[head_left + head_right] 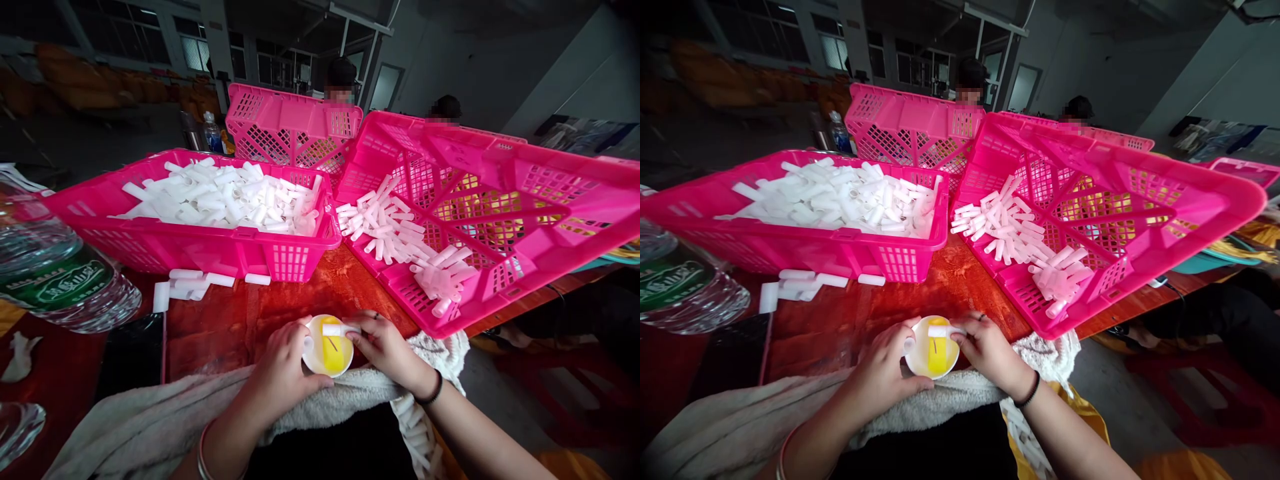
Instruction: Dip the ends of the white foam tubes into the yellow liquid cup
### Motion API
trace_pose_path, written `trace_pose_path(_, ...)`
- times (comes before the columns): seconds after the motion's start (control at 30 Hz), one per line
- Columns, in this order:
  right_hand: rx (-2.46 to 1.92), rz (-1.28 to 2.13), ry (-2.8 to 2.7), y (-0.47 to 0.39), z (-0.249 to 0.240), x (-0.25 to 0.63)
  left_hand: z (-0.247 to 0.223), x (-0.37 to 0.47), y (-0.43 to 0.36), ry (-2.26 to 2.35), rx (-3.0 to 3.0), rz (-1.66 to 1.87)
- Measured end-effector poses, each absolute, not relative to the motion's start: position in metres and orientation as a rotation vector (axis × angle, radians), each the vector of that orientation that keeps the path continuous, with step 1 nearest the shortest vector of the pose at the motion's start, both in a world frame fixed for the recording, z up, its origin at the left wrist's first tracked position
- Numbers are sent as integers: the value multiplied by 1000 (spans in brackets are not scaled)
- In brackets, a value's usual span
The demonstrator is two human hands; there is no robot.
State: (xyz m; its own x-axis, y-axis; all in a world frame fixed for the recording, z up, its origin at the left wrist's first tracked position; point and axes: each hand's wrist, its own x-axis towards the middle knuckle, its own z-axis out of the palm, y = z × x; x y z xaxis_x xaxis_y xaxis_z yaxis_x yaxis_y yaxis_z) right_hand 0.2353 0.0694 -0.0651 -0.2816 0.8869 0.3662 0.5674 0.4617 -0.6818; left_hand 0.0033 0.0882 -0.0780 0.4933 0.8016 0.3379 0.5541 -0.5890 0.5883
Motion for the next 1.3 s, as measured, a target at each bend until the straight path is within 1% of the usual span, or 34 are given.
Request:
trace_pose_path(0.1,-989,207,-2130,69,-69,239,-77,4,88,1154,2314,825)
trace_pose_path(0.13,-955,153,-2121,69,-70,240,-77,5,89,1167,2306,814)
trace_pose_path(0.2,-1003,153,-2028,67,-73,242,-77,5,88,1187,2295,791)
trace_pose_path(0.3,-1178,271,-1870,66,-73,245,-78,4,88,1188,2288,763)
trace_pose_path(0.37,-1230,372,-1874,67,-72,247,-78,3,88,1185,2280,751)
trace_pose_path(0.5,-1234,564,-1976,74,-70,247,-79,3,89,1203,2282,748)
trace_pose_path(0.63,-1198,643,-1954,77,-66,247,-81,2,89,1192,2299,763)
trace_pose_path(0.77,-1186,875,-1669,70,-54,246,-85,0,89,1165,2323,805)
trace_pose_path(0.93,-1109,1219,-1160,63,-37,237,-83,-5,89,1047,2248,1091)
trace_pose_path(1.0,-1068,1323,-1021,61,-28,231,-78,-7,89,1067,2095,1200)
trace_pose_path(1.07,-1035,1371,-960,59,-15,224,-69,-8,89,1096,2003,1225)
trace_pose_path(1.2,-973,1389,-993,48,11,211,-42,-6,81,1013,2156,1204)
trace_pose_path(1.3,-943,1377,-1061,37,24,204,-18,-4,71,922,2271,1255)
